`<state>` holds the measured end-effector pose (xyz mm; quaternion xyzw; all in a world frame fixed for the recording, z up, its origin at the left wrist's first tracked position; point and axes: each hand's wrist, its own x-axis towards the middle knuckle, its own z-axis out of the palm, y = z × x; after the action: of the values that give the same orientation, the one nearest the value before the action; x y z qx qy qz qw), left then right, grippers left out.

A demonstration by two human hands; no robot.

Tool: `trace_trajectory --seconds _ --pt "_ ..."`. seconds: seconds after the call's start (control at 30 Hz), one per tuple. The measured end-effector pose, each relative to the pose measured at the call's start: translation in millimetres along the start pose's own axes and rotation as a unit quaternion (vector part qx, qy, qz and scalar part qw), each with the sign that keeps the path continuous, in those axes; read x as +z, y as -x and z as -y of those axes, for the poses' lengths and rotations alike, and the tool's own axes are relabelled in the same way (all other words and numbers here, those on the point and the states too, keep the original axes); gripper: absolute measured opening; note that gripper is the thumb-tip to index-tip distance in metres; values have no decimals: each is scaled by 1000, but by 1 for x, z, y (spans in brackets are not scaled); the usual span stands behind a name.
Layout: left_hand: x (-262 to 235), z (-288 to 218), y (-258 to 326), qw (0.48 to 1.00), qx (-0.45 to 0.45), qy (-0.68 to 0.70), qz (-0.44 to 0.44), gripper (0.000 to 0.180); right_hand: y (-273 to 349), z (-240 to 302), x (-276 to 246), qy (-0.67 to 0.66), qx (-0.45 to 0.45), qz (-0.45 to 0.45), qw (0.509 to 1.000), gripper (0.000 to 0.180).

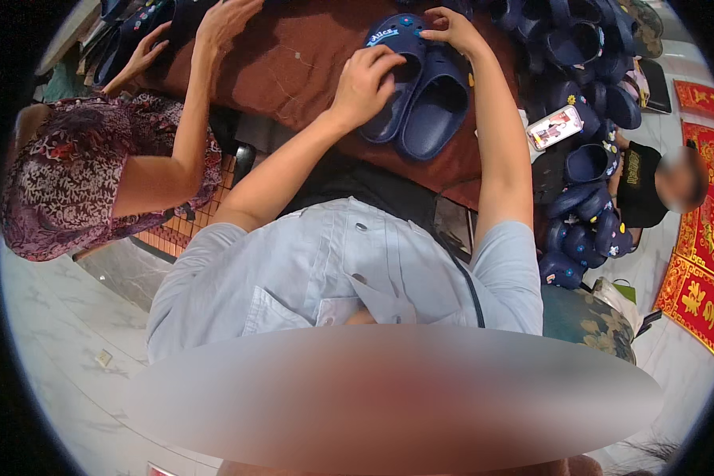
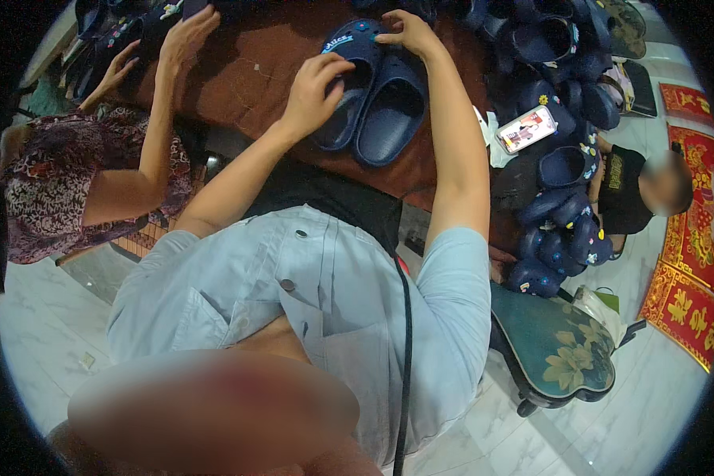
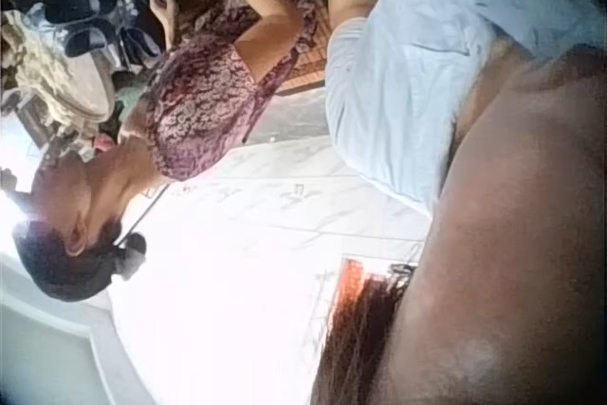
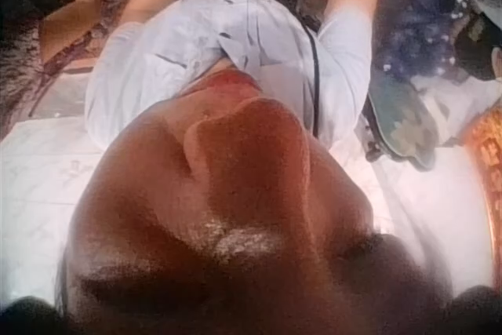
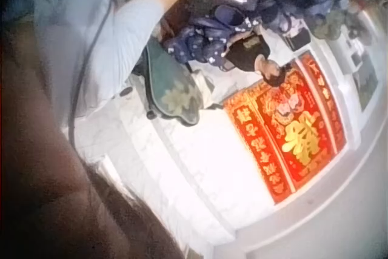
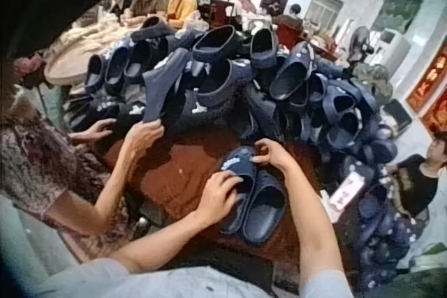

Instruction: Attaching charms and labels to rubber shoes.

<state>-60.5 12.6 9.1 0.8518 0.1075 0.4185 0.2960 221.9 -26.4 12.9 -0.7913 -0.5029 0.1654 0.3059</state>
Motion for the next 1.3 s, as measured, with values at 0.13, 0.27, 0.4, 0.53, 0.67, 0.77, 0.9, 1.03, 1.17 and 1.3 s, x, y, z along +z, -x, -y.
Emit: trace_trajectory --seconds 0.13,0.27,0.4,0.53,0.67,0.77,0.9,1.03,1.17,1.3 --pt "-5 27 -26 999 -7 -1 -46 28 11 -2 -9 -39 8 -13 999 35" --pt "2 66 -50 998 -15 -52 -41 26 30 38 7 172 -62 -22 983 19" --pt "24 83 -77 995 9 -101 17 26 42 44 6 256 -39 -1 966 21" --pt "38 96 -91 987 6 -131 94 23 52 56 5 258 -17 23 966 24" --pt "51 102 -106 981 15 -137 134 21 54 54 9 305 -16 20 952 26" --pt "57 119 -117 979 17 -137 152 19 49 53 12 302 -28 15 953 26" --pt "46 121 -133 966 32 -129 223 16 45 49 15 263 -46 20 963 26" --pt "68 116 -154 944 -3 -53 326 20 55 28 14 244 -87 -12 966 25" --pt "80 132 -171 904 -68 -31 422 23 61 41 11 209 -43 7 977 25" --pt "91 163 -168 891 -157 69 420 29 58 46 13 228 -86 -22 970 22"
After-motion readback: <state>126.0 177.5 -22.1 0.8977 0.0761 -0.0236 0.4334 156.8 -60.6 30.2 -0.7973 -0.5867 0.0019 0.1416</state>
